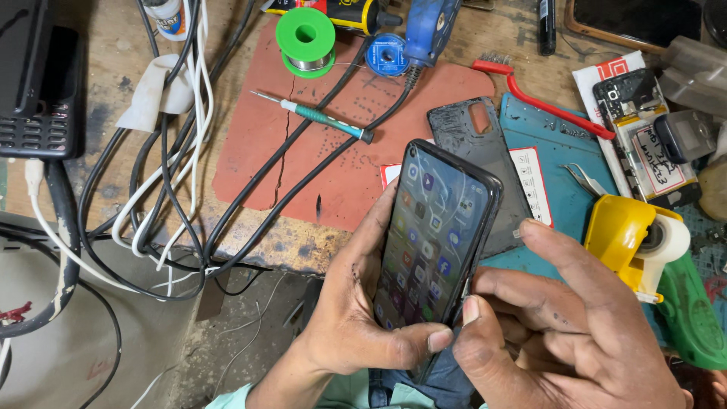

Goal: The person removes the back cover of a smartphone, inspects the internal components, and uses a screwdriver to adjust parts inside. The person then reassembles the phone and tests the screen functionality.

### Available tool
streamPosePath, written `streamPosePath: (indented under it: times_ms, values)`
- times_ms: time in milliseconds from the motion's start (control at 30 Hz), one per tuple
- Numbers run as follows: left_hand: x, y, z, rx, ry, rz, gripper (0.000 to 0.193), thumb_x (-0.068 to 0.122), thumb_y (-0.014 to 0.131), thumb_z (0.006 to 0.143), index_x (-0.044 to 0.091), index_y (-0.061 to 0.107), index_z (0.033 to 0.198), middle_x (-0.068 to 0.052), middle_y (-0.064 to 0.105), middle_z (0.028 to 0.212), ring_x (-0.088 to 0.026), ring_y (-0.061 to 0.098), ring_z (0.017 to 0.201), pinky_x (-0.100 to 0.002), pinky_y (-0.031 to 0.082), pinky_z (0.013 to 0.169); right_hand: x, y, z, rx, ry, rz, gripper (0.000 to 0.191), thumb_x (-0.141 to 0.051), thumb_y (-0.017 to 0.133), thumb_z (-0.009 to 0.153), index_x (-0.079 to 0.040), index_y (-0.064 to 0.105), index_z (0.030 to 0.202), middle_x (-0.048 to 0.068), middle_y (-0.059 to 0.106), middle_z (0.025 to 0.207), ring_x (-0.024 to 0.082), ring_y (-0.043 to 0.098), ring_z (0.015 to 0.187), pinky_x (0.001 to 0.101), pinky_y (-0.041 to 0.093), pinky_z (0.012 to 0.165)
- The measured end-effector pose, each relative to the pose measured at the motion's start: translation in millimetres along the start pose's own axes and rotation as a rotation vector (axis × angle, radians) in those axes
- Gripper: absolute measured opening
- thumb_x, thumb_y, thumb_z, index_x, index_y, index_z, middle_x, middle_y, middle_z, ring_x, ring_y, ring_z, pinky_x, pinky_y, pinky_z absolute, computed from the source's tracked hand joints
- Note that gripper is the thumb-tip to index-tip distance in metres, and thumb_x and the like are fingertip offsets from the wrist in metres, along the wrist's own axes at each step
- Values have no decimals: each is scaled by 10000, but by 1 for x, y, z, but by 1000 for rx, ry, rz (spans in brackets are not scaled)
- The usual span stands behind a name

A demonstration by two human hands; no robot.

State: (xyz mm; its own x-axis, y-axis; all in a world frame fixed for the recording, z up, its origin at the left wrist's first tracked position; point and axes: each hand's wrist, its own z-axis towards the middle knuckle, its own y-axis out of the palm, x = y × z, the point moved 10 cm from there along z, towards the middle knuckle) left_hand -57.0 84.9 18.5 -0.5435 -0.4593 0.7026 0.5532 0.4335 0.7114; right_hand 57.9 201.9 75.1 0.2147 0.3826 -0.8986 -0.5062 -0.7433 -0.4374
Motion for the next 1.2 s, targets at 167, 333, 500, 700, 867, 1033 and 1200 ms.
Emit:
streamPosePath:
  times_ms: [167, 333, 500, 700, 867, 1033, 1200]
  values:
    - [-1, 1, -2, -1, 15, 13, 1188, -19, 788, 704, -75, 131, 1692, -206, 452, 1604, -247, 487, 1458, -376, 353, 1273, -9, -2, -3, 80, 12, -47, 782, -91, 794, 852, 7, 418, 1531, 216, 772, 1027, 173, 781, 848, 288, 642, 676]
    - [2, -1, 0, 1, 60, 75, 1203, 3, 825, 770, -39, 70, 1706, -204, 428, 1628, -248, 484, 1464, -380, 385, 1255, -17, 3, -6, 180, 21, -39, 799, -50, 774, 818, 5, 360, 1500, 239, 752, 1060, 223, 790, 945, 325, 633, 757]
    - [4, 3, -3, -6, 126, 74, 1201, 20, 858, 819, -25, 46, 1702, -166, 371, 1679, -228, 460, 1499, -376, 422, 1244, -27, 7, -9, 217, 43, -128, 768, 4, 769, 797, -11, 387, 1463, 289, 753, 1098, 275, 788, 1003, 357, 614, 856]
    - [10, 3, -8, 36, 223, 90, 1212, 0, 850, 854, 19, 0, 1718, -219, 432, 1632, -269, 568, 1416, -410, 504, 1199, -32, 17, -13, 288, -94, -48, 636, -39, 728, 895, 8, 407, 1443, 281, 722, 1143, 251, 768, 1072, 347, 608, 969]
    - [13, 0, -13, 115, 215, 48, 1260, -16, 850, 764, 43, -21, 1673, -261, 505, 1471, -308, 635, 1281, -434, 560, 1100, -20, 23, -10, 82, -38, 171, 492, -63, 714, 906, 50, 559, 1359, 304, 699, 1242, 268, 722, 1144, 384, 582, 964]
    - [5, -2, -12, 63, 122, -95, 1157, 120, 900, 752, -2, 128, 1605, -110, 431, 1533, -156, 546, 1345, -305, 492, 1094, -37, 20, 3, -12, -104, 10, 415, -24, 674, 908, 40, 620, 1315, 261, 666, 1259, 234, 713, 1023, 360, 606, 884]
    - [-35, 9, -18, -239, -368, -461, 933, 503, 666, 794, -99, 412, 1460, -135, 511, 1243, -156, 532, 916, -289, 468, 651, -39, 4, 23, 185, -223, 237, 753, -53, 761, 831, 18, 402, 1489, 250, 506, 1519, 131, 651, 868, 250, 567, 740]
